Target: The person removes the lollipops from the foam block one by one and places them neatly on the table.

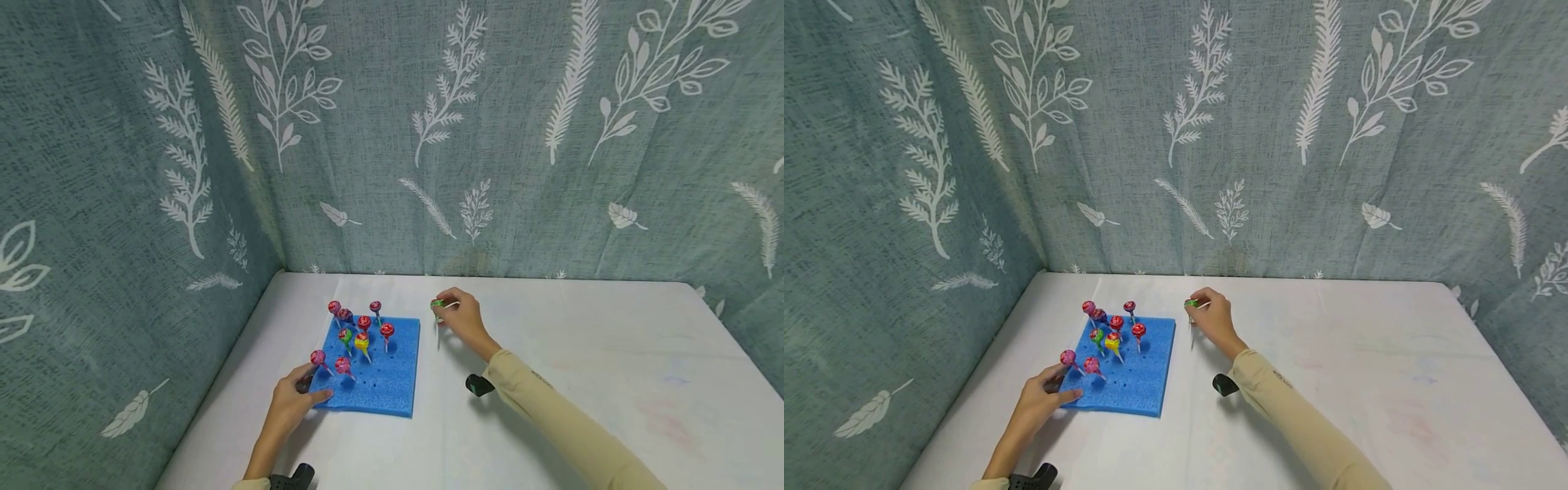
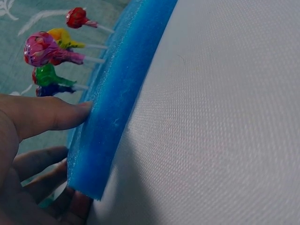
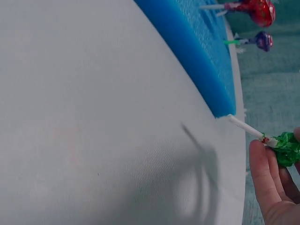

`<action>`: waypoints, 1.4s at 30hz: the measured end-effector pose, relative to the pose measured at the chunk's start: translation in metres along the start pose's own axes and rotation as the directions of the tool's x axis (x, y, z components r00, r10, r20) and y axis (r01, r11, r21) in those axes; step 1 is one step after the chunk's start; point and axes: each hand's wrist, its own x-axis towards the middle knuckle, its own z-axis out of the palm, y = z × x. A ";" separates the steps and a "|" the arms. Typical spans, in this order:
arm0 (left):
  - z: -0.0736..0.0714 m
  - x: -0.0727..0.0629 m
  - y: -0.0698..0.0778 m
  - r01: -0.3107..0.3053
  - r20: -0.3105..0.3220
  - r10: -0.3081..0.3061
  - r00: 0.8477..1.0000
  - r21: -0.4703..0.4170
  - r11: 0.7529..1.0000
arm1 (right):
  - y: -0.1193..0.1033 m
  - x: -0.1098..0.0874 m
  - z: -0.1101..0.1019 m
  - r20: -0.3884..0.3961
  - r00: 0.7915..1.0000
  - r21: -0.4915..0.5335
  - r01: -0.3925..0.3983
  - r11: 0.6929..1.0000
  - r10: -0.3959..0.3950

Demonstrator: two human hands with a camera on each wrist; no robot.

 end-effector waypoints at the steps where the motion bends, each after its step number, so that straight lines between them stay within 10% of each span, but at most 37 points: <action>1: 0.000 0.000 0.000 0.001 0.000 -0.001 1.000 -0.004 1.000 | 0.001 0.001 0.000 -0.001 1.000 -0.010 -0.003 1.000 0.003; 26: 0.000 -0.002 -0.001 -0.005 0.004 0.005 1.000 -0.050 0.999 | 0.026 0.018 -0.002 -0.035 0.977 -0.086 -0.214 0.973 0.212; 42: -0.001 -0.003 -0.002 -0.002 0.001 0.002 1.000 -0.070 0.998 | 0.029 0.021 -0.003 0.047 0.984 -0.229 -0.158 0.961 0.173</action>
